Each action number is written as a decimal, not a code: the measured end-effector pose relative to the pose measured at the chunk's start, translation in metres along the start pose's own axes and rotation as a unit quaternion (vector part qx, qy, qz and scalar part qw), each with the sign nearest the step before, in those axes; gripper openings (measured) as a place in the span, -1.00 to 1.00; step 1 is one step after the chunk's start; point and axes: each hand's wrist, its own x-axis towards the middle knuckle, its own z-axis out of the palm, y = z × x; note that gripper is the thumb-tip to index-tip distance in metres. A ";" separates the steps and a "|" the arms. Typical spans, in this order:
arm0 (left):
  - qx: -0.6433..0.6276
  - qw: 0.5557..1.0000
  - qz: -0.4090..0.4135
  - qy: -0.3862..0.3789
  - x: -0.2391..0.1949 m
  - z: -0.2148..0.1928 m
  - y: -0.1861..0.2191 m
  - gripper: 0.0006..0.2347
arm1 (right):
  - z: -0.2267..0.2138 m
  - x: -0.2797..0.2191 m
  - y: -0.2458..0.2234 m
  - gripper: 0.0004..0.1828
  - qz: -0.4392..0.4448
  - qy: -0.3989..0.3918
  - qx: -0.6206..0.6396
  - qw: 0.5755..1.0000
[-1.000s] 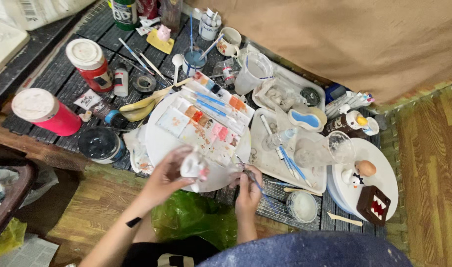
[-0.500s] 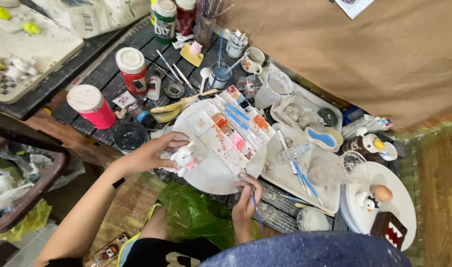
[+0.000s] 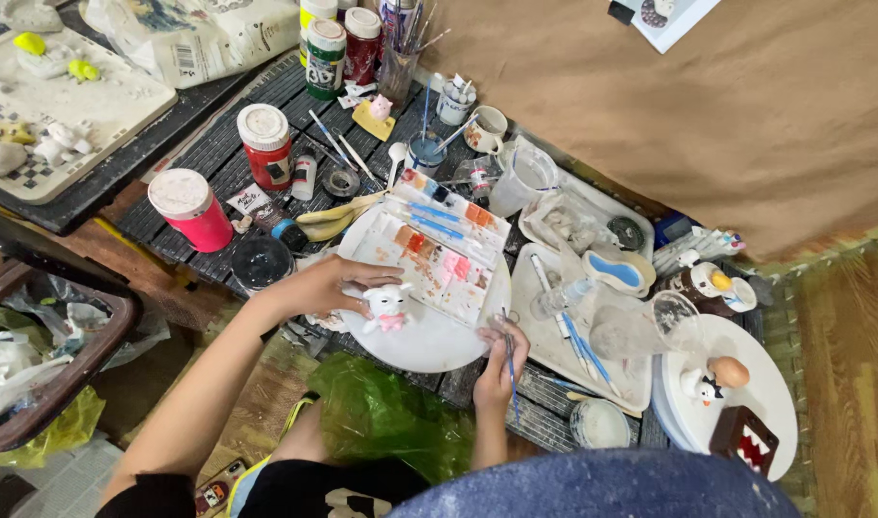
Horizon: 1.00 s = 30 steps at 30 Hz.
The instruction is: The person paints a small white figurine with pink paint using a fine brush. They repeatedly dip the brush into a water container and reload paint from a palette while holding the figurine in the other hand.
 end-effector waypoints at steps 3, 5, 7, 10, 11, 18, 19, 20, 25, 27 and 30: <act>0.017 0.999 -0.022 0.024 -0.001 0.005 0.010 -0.33 | -0.003 0.008 0.002 -0.63 0.004 -0.008 0.070 0.997; 0.054 0.996 -0.030 0.059 -0.006 0.004 0.020 -0.29 | -0.003 0.012 -0.002 -0.64 0.023 0.006 0.112 0.993; 0.067 0.988 -0.005 0.140 -0.024 0.000 0.028 -0.31 | -0.008 0.014 -0.007 -0.69 0.053 0.036 0.127 0.990; 0.076 0.954 0.017 0.290 -0.069 0.010 0.034 -0.40 | -0.019 0.018 -0.012 -0.82 0.091 0.127 0.174 0.972; 0.117 0.931 0.038 0.344 -0.082 0.016 0.035 -0.45 | -0.024 0.020 -0.017 -0.84 0.091 0.134 0.147 0.976; 0.137 0.855 -0.014 0.500 -0.145 0.051 0.012 -0.81 | -0.028 0.066 -0.063 -0.85 0.056 0.090 -0.020 0.994; 0.156 0.845 -0.012 0.512 -0.144 0.050 0.006 -0.82 | -0.025 0.080 -0.069 -0.85 0.057 0.069 -0.019 0.996; 0.174 0.834 -0.010 0.523 -0.141 0.048 0.000 -0.83 | -0.019 0.095 -0.073 -0.82 0.078 0.066 -0.044 0.994; 0.230 0.818 -0.013 0.527 -0.115 0.036 -0.029 -0.87 | 0.034 0.190 -0.060 -0.90 0.080 -0.018 -0.025 0.996; 0.239 0.819 -0.019 0.521 -0.107 0.030 -0.037 -0.86 | 0.067 0.228 -0.046 -0.88 0.085 -0.034 -0.082 0.992; 0.248 0.823 -0.024 0.510 -0.098 0.026 -0.043 -0.83 | 0.114 0.272 -0.024 -0.86 -0.007 -0.099 -0.209 0.973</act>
